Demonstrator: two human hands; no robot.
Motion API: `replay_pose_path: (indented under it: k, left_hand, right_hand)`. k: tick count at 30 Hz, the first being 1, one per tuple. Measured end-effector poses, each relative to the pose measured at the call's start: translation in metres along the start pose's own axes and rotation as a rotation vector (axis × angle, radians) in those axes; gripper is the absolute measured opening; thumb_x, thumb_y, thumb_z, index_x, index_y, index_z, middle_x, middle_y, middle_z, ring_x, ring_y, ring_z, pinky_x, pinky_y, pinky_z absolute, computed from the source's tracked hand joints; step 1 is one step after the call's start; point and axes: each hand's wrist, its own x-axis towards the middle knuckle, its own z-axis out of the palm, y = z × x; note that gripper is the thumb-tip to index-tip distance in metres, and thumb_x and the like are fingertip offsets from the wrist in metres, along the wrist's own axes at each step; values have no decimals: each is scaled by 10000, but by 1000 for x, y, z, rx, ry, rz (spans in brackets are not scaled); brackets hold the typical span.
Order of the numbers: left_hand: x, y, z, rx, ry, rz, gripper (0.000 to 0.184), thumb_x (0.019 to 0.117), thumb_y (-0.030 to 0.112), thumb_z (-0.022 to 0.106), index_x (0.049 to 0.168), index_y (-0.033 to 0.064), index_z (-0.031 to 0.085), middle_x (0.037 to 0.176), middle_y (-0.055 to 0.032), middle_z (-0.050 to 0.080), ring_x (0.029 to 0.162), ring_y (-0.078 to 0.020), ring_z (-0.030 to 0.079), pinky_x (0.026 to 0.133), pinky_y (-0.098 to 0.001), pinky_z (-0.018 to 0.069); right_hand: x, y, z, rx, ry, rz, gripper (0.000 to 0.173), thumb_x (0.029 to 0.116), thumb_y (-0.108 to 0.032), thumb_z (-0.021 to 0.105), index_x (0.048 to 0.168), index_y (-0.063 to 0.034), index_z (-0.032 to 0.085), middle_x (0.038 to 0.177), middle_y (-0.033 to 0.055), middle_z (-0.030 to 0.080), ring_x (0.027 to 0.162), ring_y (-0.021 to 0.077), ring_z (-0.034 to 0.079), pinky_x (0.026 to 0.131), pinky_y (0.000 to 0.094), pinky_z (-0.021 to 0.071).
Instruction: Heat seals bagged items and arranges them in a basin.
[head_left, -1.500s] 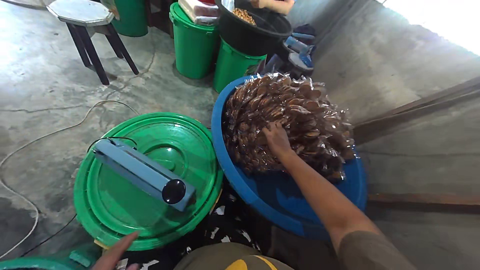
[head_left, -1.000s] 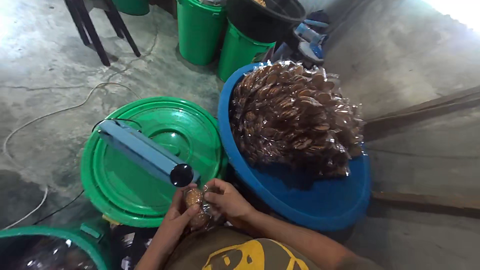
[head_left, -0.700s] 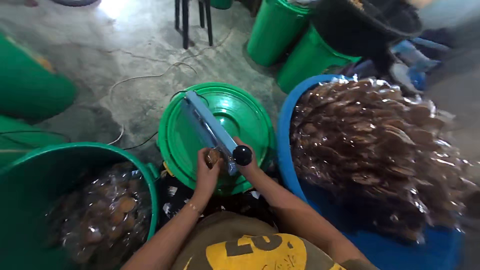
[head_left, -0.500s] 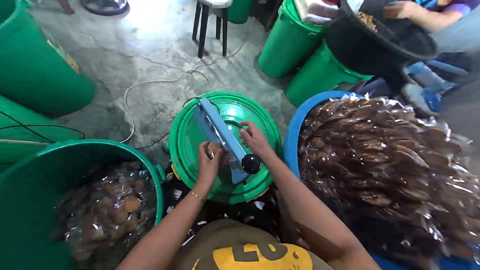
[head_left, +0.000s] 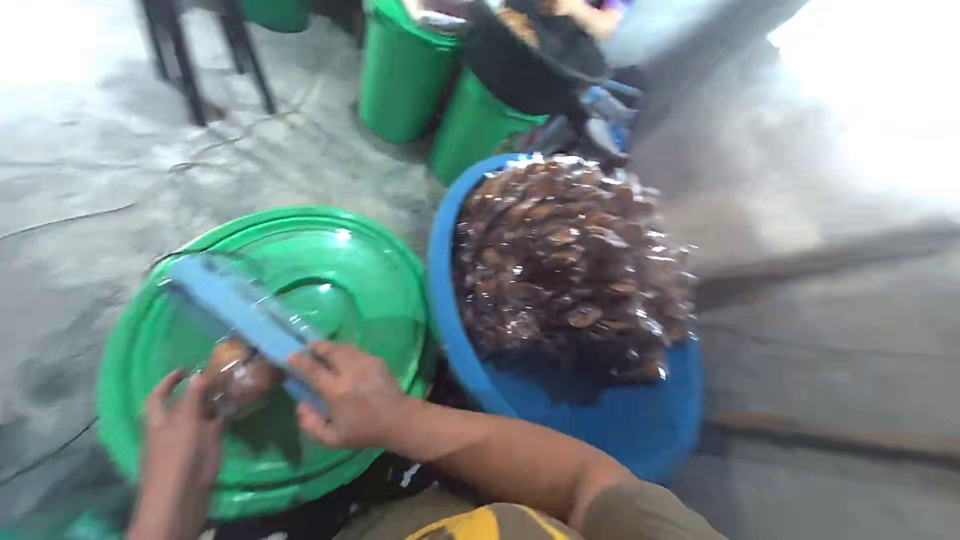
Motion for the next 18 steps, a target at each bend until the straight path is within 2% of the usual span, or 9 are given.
replay_pose_path:
  k: [2,6,8,10,13,15,16,17,18]
  left_hand:
    - [3,2,1,-120,-43,-30,444,1116,276,260,1512,76,232,1152,1,498,910,-1,578,777,-228,523]
    - [3,22,8,-342,-104,-68,644,1076,468,-26,1380,72,380,1096,5,637,942,-80,659,843,-325,561]
    - [3,24,9,-292,-181,-60,720,1050,513,-54,1257,78,480,990,22,677,887,-86,678,811,-331,581]
    - [-3,28,16,-64,-241,-36,491,1084,460,105,1159,160,486,865,105,618,776,-13,624,702,-250,553]
    - [-10,26,23,133,-208,168,291,1056,284,422,1209,41,469,821,116,547,705,52,569,694,-175,523]
    - [-12,21,14,206,-181,368,418,1012,148,482,1333,-110,411,1050,-28,569,881,22,583,820,-205,523]
    - [-13,21,2,243,-210,437,541,984,95,487,1430,-169,332,1273,-205,541,1052,-72,577,919,-270,510]
    - [-15,21,-12,274,-239,470,609,973,91,500,1466,-181,268,1377,-278,484,1147,-117,571,966,-301,509]
    - [-21,24,-25,289,-242,466,636,982,101,513,1477,-175,224,1382,-261,472,1159,-98,575,976,-289,514]
  right_hand:
    - [1,2,-3,26,-8,-7,494,862,-176,711,1321,1,668,1293,249,662,1139,373,685,876,473,599]
    - [2,4,-5,63,-24,-7,487,872,-174,713,1327,-6,667,1313,251,651,1146,380,675,886,480,590]
    - [2,5,-5,79,-37,-2,485,884,-177,707,1335,-6,660,1318,252,646,1153,381,669,887,481,586]
    - [3,4,-7,89,-39,-11,472,895,-175,697,1331,1,660,1323,262,640,1171,395,658,911,486,576]
    - [5,2,-13,87,11,-127,361,890,-157,692,1210,7,727,1359,262,620,1244,415,615,1006,495,533]
    - [0,2,-19,84,104,-276,298,887,-149,697,1136,2,758,1261,229,683,1183,388,654,983,472,550]
    - [-3,2,-26,110,159,-356,278,883,-135,707,1114,11,762,1181,206,719,1133,360,681,968,449,561]
    - [-8,4,-38,152,184,-419,274,885,-101,714,1123,29,751,1159,204,725,1110,340,693,967,431,569]
    - [-13,11,-54,163,195,-447,281,876,-66,725,1134,43,737,1160,208,725,1096,319,708,952,412,585]
